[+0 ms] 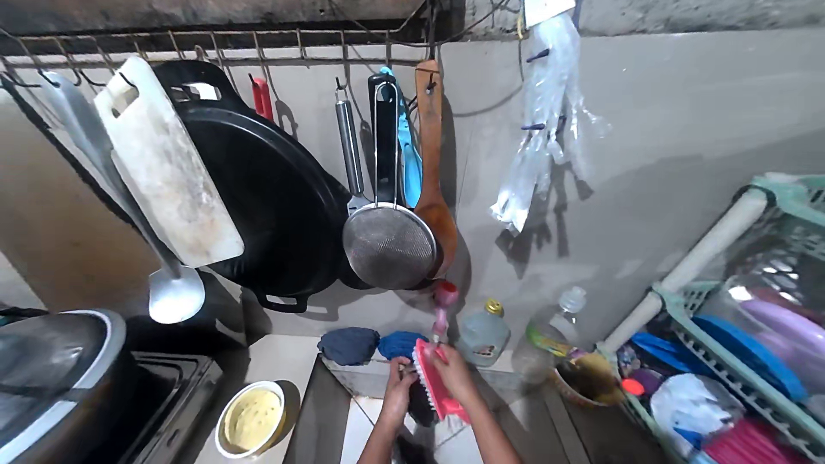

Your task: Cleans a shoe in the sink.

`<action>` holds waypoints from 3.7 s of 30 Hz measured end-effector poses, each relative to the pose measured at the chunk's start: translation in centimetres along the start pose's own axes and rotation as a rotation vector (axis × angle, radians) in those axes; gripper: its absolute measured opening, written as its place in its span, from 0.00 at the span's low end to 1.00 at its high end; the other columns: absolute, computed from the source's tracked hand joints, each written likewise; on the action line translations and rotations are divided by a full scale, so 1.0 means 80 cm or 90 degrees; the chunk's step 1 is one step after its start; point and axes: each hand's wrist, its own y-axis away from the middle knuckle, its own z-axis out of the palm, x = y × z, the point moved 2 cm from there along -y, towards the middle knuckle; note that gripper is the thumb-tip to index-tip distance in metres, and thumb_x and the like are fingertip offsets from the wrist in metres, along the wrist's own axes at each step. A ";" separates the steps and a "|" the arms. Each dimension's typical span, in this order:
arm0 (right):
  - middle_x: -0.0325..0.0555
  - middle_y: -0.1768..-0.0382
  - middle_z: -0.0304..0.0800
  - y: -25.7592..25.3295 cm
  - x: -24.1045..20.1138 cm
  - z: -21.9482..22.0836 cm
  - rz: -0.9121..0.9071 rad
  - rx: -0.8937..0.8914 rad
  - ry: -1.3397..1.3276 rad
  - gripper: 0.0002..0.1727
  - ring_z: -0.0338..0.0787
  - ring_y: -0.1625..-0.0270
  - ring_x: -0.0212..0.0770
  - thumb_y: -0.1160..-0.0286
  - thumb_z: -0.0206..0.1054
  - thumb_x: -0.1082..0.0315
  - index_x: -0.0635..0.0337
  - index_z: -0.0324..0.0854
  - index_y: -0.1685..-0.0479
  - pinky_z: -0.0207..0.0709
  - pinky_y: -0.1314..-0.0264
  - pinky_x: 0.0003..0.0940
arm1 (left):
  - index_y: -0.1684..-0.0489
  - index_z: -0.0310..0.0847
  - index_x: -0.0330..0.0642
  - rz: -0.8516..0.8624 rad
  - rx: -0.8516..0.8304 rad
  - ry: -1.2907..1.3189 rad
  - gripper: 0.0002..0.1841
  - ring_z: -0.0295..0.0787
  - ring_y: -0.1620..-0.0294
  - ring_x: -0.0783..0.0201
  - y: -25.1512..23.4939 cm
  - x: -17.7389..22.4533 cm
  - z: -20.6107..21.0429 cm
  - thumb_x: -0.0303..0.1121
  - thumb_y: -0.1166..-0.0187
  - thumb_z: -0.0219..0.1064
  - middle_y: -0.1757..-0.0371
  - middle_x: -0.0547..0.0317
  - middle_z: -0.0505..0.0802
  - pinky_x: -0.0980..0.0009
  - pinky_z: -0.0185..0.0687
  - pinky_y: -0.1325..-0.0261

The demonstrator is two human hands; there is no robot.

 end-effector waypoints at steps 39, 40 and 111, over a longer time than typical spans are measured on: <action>0.52 0.60 0.89 0.002 0.015 0.022 0.072 0.193 -0.564 0.22 0.91 0.61 0.37 0.04 0.47 0.59 0.72 0.76 0.38 0.88 0.55 0.34 | 0.50 0.90 0.26 0.138 0.107 -0.292 0.14 0.90 0.35 0.48 0.007 0.051 -0.005 0.31 0.15 0.65 0.40 0.36 0.93 0.51 0.77 0.25; 0.51 0.60 0.88 0.001 0.013 0.024 0.071 0.205 -0.565 0.22 0.91 0.61 0.36 0.04 0.47 0.59 0.72 0.77 0.39 0.87 0.56 0.34 | 0.50 0.91 0.28 0.150 0.144 -0.315 0.15 0.91 0.38 0.47 0.009 0.048 -0.002 0.33 0.13 0.63 0.45 0.38 0.95 0.45 0.73 0.24; 0.71 0.28 0.80 0.032 0.022 0.047 0.007 0.195 -0.291 0.29 0.80 0.23 0.55 0.13 0.62 0.65 0.77 0.66 0.20 0.68 0.16 0.47 | 0.21 0.71 0.27 0.207 0.215 -0.347 0.29 0.81 0.25 0.36 0.001 0.038 0.051 0.38 0.17 0.67 0.27 0.29 0.83 0.41 0.72 0.22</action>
